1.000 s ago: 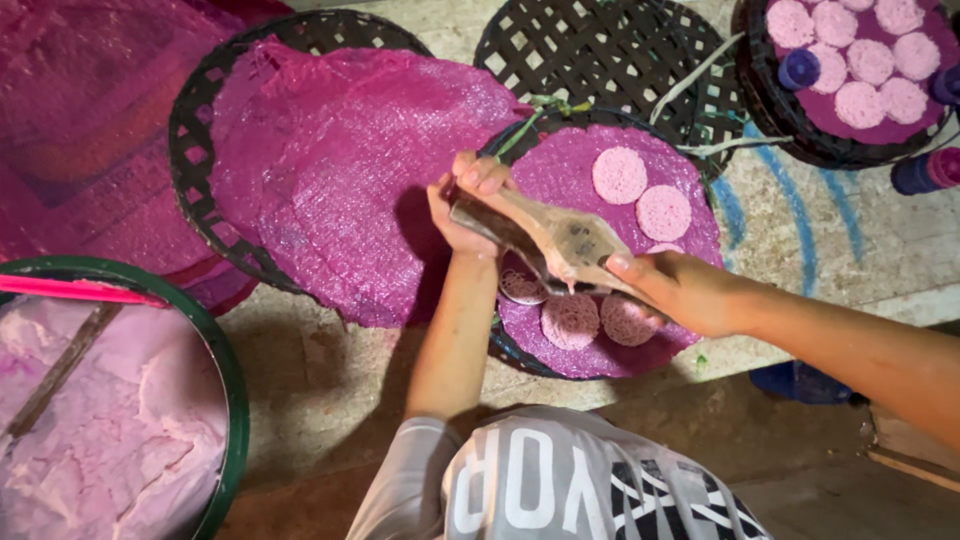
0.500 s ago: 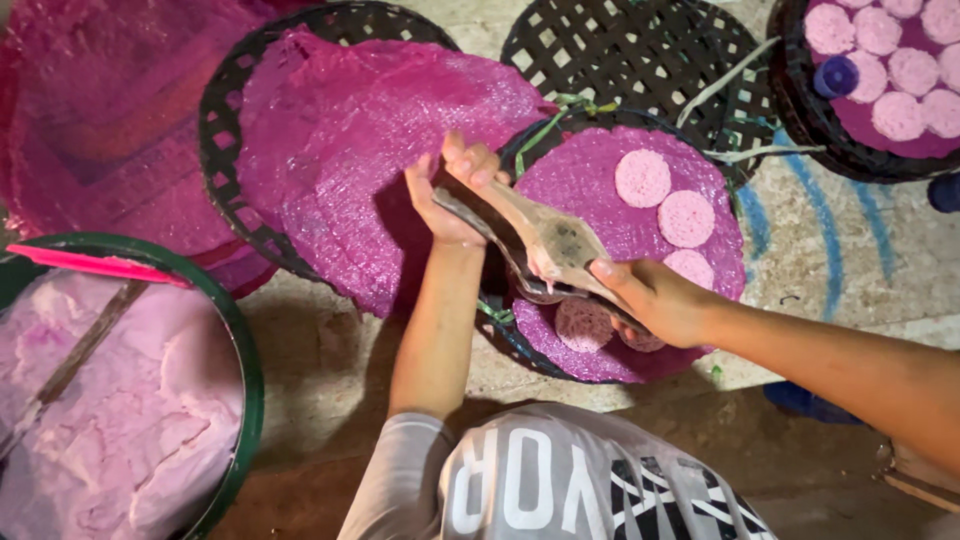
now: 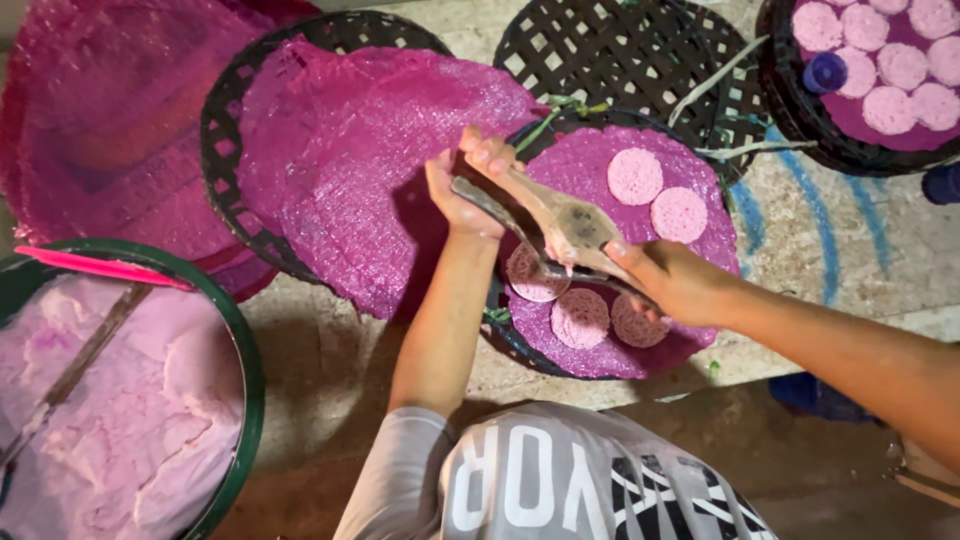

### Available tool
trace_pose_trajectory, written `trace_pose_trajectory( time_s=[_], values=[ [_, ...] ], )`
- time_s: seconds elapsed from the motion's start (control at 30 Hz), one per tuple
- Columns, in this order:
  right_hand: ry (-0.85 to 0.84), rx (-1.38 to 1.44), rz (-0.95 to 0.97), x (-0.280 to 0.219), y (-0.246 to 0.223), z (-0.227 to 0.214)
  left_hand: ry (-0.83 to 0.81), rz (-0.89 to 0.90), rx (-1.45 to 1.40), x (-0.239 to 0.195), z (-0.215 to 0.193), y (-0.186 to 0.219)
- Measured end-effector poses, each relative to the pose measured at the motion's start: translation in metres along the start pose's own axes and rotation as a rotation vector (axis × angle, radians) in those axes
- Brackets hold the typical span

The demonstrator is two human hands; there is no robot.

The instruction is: The person scoops pink dough from a green bowl and presses it into a cylindrical mold. They then release the shaped dough onto a purple sheet in a woven basket, repeating the process to form multiple round pieces.

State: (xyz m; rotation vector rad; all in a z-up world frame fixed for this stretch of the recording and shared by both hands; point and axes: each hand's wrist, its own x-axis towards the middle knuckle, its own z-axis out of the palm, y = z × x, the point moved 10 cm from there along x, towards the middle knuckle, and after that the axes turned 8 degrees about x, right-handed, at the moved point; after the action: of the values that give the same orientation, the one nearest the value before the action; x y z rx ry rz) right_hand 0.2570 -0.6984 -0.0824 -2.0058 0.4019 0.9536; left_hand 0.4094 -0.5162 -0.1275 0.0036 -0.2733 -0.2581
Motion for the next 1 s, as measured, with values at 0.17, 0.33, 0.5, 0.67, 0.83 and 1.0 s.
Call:
trace_pose_trajectory(
  time_s=[0.17,0.33,0.5,0.67,0.83,1.0],
  values=[
    [0.064,-0.119,-0.107,0.012,0.002,0.002,-0.109,-0.014,0.062,0.008,0.034,0.007],
    [-0.015,0.283,-0.438,0.005,0.020,0.027,0.123,-0.266,0.794,-0.030,0.014,0.030],
    [0.032,0.619,-0.779,-0.048,0.030,0.011,-0.069,-0.435,1.897,-0.097,0.022,-0.004],
    [0.267,0.713,-0.747,-0.067,0.063,0.007,-0.282,-0.457,2.295,-0.123,0.026,-0.028],
    [0.387,0.748,-0.836,-0.075,0.091,0.005,-0.244,-0.374,2.322,-0.120,0.027,-0.025],
    [0.387,0.939,-0.825,-0.075,0.117,0.005,-0.254,-0.296,2.355,-0.120,0.039,-0.023]
  ],
)
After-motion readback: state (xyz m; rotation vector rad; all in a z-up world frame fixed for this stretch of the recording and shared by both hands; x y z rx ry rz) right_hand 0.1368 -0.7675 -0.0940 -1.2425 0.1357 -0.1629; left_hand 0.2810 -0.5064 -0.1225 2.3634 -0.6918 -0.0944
